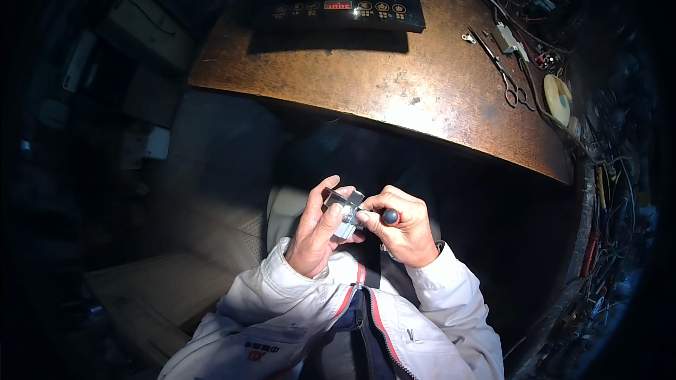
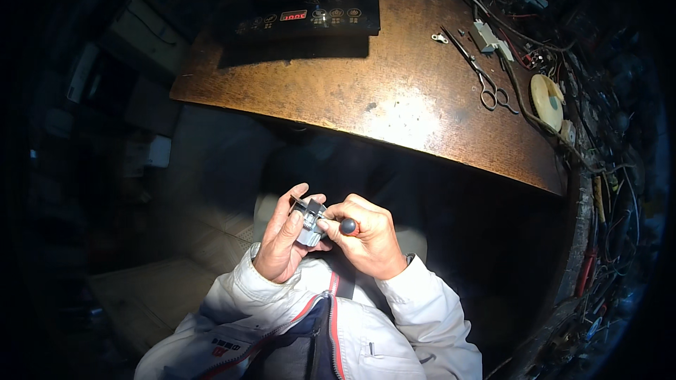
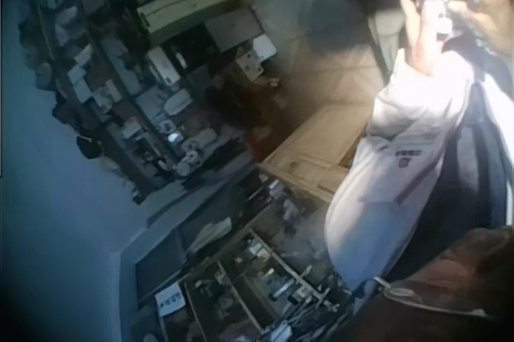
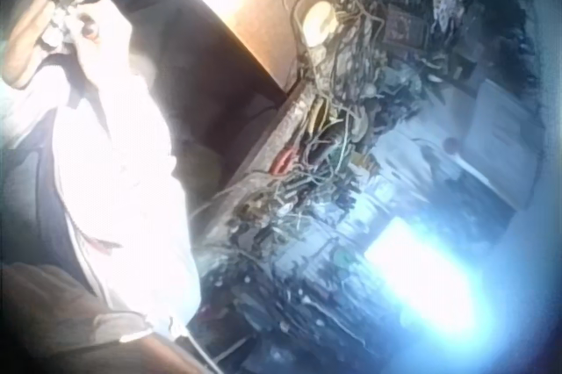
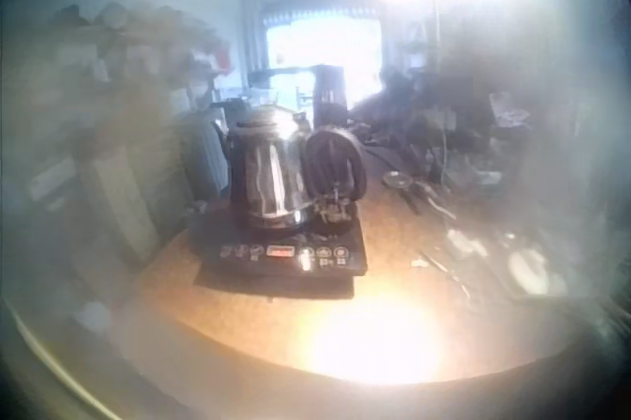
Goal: The person sits on the floor and disassembles a small cylindrical electronic component, then wraps it with tape and uses a screwdriver to adjust internal parts. The person handles the component repeatedly, inspecting and manipulating it with both hands.
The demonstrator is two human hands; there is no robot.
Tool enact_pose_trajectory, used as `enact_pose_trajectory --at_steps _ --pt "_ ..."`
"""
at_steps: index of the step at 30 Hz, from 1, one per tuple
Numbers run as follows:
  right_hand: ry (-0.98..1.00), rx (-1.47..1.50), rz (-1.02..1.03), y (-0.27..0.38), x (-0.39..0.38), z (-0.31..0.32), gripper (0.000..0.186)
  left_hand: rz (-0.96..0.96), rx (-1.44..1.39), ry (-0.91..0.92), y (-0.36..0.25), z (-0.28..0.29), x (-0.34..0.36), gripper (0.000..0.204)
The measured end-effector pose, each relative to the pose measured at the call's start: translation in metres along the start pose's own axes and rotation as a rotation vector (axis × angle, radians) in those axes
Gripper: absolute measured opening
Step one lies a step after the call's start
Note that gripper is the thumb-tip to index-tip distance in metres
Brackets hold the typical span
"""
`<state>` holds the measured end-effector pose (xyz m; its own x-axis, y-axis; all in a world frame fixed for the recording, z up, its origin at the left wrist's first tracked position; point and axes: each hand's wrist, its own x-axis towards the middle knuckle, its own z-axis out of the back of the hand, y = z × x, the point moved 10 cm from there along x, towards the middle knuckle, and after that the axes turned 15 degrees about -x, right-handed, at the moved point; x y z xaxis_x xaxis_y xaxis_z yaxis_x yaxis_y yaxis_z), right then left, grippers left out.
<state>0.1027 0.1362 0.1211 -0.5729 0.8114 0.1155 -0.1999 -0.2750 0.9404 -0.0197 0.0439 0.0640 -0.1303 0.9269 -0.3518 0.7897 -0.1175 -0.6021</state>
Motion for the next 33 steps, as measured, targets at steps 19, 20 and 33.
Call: enact_pose_trajectory --at_steps 19,20,33 --pt "-0.006 0.229 -0.063 -0.037 -0.008 -0.015 0.016 0.033 -0.039 -0.052 0.011 0.017 0.0 0.058" --pt "-0.007 0.215 -0.049 -0.037 -0.009 -0.014 0.016 0.027 -0.048 -0.054 0.011 0.017 0.0 0.056" --pt "0.004 0.0 0.049 -0.032 -0.019 -0.021 0.046 -0.003 -0.169 -0.125 0.016 0.028 -0.004 0.041"
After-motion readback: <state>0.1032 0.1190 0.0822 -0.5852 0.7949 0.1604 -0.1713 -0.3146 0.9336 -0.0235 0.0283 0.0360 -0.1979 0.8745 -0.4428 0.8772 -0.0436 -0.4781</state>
